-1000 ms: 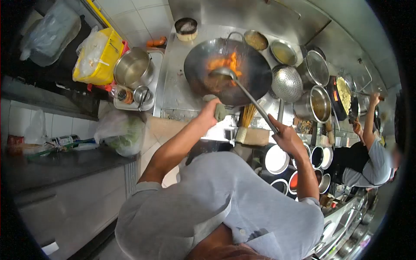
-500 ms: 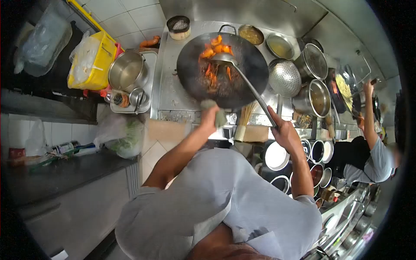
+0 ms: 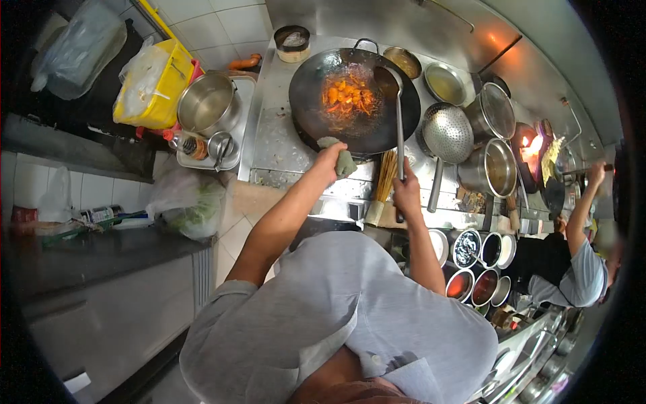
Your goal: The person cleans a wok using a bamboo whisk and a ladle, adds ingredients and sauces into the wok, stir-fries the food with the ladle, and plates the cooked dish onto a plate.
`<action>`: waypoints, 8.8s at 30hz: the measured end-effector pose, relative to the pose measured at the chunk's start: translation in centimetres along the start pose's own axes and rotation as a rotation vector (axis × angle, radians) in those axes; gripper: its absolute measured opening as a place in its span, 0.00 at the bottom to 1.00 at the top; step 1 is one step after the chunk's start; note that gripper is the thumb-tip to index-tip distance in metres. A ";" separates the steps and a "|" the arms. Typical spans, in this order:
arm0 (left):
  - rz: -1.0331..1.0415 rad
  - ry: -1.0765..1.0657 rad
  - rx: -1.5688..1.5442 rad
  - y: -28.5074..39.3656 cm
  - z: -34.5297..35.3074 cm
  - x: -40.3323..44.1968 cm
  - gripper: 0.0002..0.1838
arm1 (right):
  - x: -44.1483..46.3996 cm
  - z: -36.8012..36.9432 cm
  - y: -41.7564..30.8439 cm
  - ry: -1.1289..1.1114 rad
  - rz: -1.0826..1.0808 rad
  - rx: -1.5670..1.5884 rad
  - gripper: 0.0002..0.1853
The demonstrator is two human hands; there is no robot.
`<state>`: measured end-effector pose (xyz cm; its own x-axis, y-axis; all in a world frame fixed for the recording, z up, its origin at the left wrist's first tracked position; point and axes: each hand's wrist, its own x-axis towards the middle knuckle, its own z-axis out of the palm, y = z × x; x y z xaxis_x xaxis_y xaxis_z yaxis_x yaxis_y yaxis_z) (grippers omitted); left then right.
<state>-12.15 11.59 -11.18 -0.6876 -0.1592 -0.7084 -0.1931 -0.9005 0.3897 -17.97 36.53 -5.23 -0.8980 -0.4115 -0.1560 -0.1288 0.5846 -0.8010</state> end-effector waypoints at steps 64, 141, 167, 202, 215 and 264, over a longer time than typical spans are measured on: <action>0.052 -0.104 -0.038 -0.9 -1.3 2.3 0.03 | -7.7 -11.3 -7.0 -0.341 -0.083 -0.501 0.40; -0.306 -0.791 1.206 -4.7 -2.1 -32.1 0.10 | -52.9 15.2 -21.6 0.932 0.027 1.912 0.42; -0.822 -1.191 1.274 -8.3 2.2 -31.2 0.11 | -53.9 28.6 -36.2 2.206 0.334 1.286 0.43; -0.769 -1.106 1.383 -9.5 4.0 -35.0 0.11 | -56.5 28.4 -34.1 2.080 0.893 1.064 0.45; -0.780 -1.152 1.366 -10.4 3.6 -35.4 0.08 | -56.2 30.2 -33.1 1.991 1.233 0.611 0.42; -0.747 -1.552 1.260 -17.5 4.5 -42.7 0.12 | -55.5 25.1 -24.4 1.644 1.135 -0.416 0.40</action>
<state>17.46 35.95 14.93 -0.0250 0.9800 -0.1975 -0.4271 0.1682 0.8884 45.57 27.55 8.44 -0.0525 0.9295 0.3651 0.7940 0.2606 -0.5493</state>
